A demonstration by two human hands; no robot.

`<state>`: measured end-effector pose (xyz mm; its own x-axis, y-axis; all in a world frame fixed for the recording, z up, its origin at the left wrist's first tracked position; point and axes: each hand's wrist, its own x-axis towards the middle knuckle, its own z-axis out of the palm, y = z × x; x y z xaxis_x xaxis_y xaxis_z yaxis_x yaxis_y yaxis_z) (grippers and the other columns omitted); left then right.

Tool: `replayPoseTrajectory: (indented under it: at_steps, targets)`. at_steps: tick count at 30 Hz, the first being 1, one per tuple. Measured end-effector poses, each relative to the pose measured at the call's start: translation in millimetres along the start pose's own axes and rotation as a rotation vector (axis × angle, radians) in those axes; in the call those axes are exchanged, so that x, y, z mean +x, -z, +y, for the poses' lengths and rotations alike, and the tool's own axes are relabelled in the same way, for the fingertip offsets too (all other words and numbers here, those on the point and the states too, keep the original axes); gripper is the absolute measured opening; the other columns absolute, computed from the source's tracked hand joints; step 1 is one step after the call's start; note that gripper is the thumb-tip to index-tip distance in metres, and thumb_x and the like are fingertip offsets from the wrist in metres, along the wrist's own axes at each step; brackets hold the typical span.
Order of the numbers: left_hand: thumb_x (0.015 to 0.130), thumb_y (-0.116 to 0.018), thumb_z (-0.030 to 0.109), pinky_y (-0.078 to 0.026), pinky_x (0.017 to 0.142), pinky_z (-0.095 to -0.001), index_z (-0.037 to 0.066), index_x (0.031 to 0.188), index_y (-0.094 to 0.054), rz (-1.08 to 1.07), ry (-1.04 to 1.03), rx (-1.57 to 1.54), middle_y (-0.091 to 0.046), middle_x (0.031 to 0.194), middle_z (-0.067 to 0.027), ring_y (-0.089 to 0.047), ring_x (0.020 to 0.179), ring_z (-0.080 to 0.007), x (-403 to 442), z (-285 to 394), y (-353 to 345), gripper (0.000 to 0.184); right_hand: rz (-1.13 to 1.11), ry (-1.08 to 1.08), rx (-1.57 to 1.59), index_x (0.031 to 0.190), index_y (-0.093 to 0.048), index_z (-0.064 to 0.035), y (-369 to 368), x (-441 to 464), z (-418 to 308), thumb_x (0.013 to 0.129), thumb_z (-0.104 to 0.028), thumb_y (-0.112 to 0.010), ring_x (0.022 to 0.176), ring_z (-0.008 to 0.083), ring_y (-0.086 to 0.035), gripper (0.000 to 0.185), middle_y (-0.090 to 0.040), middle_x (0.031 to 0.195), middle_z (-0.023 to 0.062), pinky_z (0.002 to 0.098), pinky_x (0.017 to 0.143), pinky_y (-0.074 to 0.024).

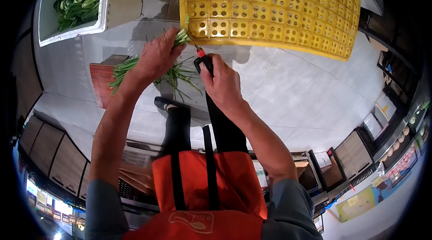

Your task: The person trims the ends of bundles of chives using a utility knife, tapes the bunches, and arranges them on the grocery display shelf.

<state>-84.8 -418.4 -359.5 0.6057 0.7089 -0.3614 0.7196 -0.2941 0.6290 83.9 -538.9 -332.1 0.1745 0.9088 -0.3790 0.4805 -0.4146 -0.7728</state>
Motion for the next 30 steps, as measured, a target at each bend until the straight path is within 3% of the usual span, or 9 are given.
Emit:
replayPoseTrajectory:
  at_steps: [9, 12, 15, 17, 18, 21, 24, 28, 30]
  targets:
    - [0.094, -0.061, 0.024, -0.05, 0.073, -0.0539, 0.004, 0.108, -0.045, -0.029, 0.004, 0.064, -0.065, 0.091, -0.0215, -0.063, 0.088, -0.0442, 3.1, 0.4, 0.6, 0.03, -0.062, -0.053, -0.231, 0.093, -0.049, -0.002, -15.5, 13.8, 6.8, 0.093, -0.018, -0.06, 0.069, 0.0432, -0.063, 0.019, -0.064, 0.074, 0.0219, 0.0512, 0.059, -0.05]
    - [0.094, -0.061, 0.026, -0.05, 0.072, -0.0531, 0.004, 0.108, -0.045, -0.038, 0.021, 0.022, -0.065, 0.091, -0.0217, -0.064, 0.087, -0.0438, -0.1, -4.6, -3.0, 0.031, -0.075, -0.039, -0.304, 0.095, -0.049, -0.0001, -13.5, 15.6, 2.7, 0.094, -0.018, -0.06, 0.067, 0.0423, -0.064, 0.021, -0.063, 0.072, 0.0218, 0.0487, 0.057, -0.0503]
    - [0.095, -0.061, 0.028, -0.049, 0.071, -0.0514, 0.005, 0.107, -0.045, -0.073, 0.041, -0.134, -0.065, 0.09, -0.0214, -0.064, 0.086, -0.0436, -12.5, 1.1, 16.8, 0.03, -0.16, -0.314, 0.146, 0.097, -0.05, 0.0011, -3.6, 4.5, 1.4, 0.097, -0.022, -0.058, 0.056, 0.0308, -0.063, 0.025, -0.062, 0.069, 0.0157, 0.0393, 0.051, -0.0493]
    - [0.095, -0.061, 0.028, -0.049, 0.071, -0.0472, 0.006, 0.107, -0.046, -0.108, 0.068, -0.332, -0.064, 0.09, -0.0212, -0.063, 0.086, -0.0434, -49.8, 9.4, 37.0, 0.029, -0.112, -0.4, 0.426, 0.095, -0.05, -0.0042, 14.6, -18.1, -31.3, 0.101, -0.026, -0.053, 0.048, 0.0081, -0.051, 0.023, -0.052, 0.06, 0.0013, 0.0265, 0.045, -0.0431]
    - [0.094, -0.061, 0.031, -0.048, 0.074, -0.0499, 0.005, 0.111, -0.045, -0.159, 0.15, -0.436, -0.063, 0.093, -0.0239, -0.061, 0.09, -0.046, -69.3, 17.8, 56.5, 0.035, -0.133, -0.419, 0.481, 0.094, -0.05, -0.0045, 19.7, -32.3, -36.1, 0.101, -0.026, -0.053, 0.048, 0.0092, -0.051, 0.023, -0.052, 0.062, 0.0019, 0.0262, 0.045, -0.0429]
    - [0.094, -0.063, 0.025, -0.049, 0.074, -0.0469, 0.001, 0.111, -0.047, 0.009, 0.174, -0.587, -0.063, 0.093, -0.0251, -0.061, 0.091, -0.0462, -148.2, 35.7, 86.1, 0.034, -0.243, -0.455, 0.654, 0.093, -0.05, -0.0056, 47.3, -71.0, -83.6, 0.101, -0.026, -0.053, 0.05, 0.0105, -0.052, 0.022, -0.052, 0.067, 0.0024, 0.0251, 0.048, -0.0432]
    - [0.093, -0.063, 0.025, -0.05, 0.075, -0.0458, 0.001, 0.112, -0.047, -0.121, 0.368, -0.748, -0.063, 0.096, -0.0265, -0.061, 0.092, -0.0464, -215.9, 56.6, 100.1, 0.034, -0.269, -0.354, 0.657, 0.093, -0.052, -0.0056, 59.6, -112.9, -130.7, 0.099, -0.027, -0.056, 0.051, 0.0103, -0.053, 0.023, -0.054, 0.067, 0.0015, 0.0253, 0.05, -0.0441]
    - [0.093, -0.063, 0.032, -0.047, 0.074, -0.0508, 0.003, 0.109, -0.044, -0.136, 0.257, -0.4, -0.062, 0.093, -0.0291, -0.058, 0.094, -0.0507, -253.4, 126.9, 220.6, 0.038, -0.331, -0.301, 0.611, 0.093, -0.056, -0.0054, 80.8, -146.9, -192.7, 0.096, -0.028, -0.062, 0.054, 0.0097, -0.055, 0.023, -0.057, 0.068, 0.0007, 0.0266, 0.05, -0.0462]
    - [0.093, -0.064, 0.033, -0.048, 0.075, -0.0512, 0.004, 0.106, -0.046, 0.013, 0.215, -0.351, -0.063, 0.093, -0.0276, -0.059, 0.094, -0.0493, -268.8, 138.5, 253.7, 0.036, -0.33, -0.293, 0.588, 0.094, -0.057, -0.0046, 91.6, -154.4, -207.1, 0.094, -0.027, -0.064, 0.055, 0.0098, -0.056, 0.023, -0.058, 0.069, 0.0009, 0.027, 0.051, -0.0472]
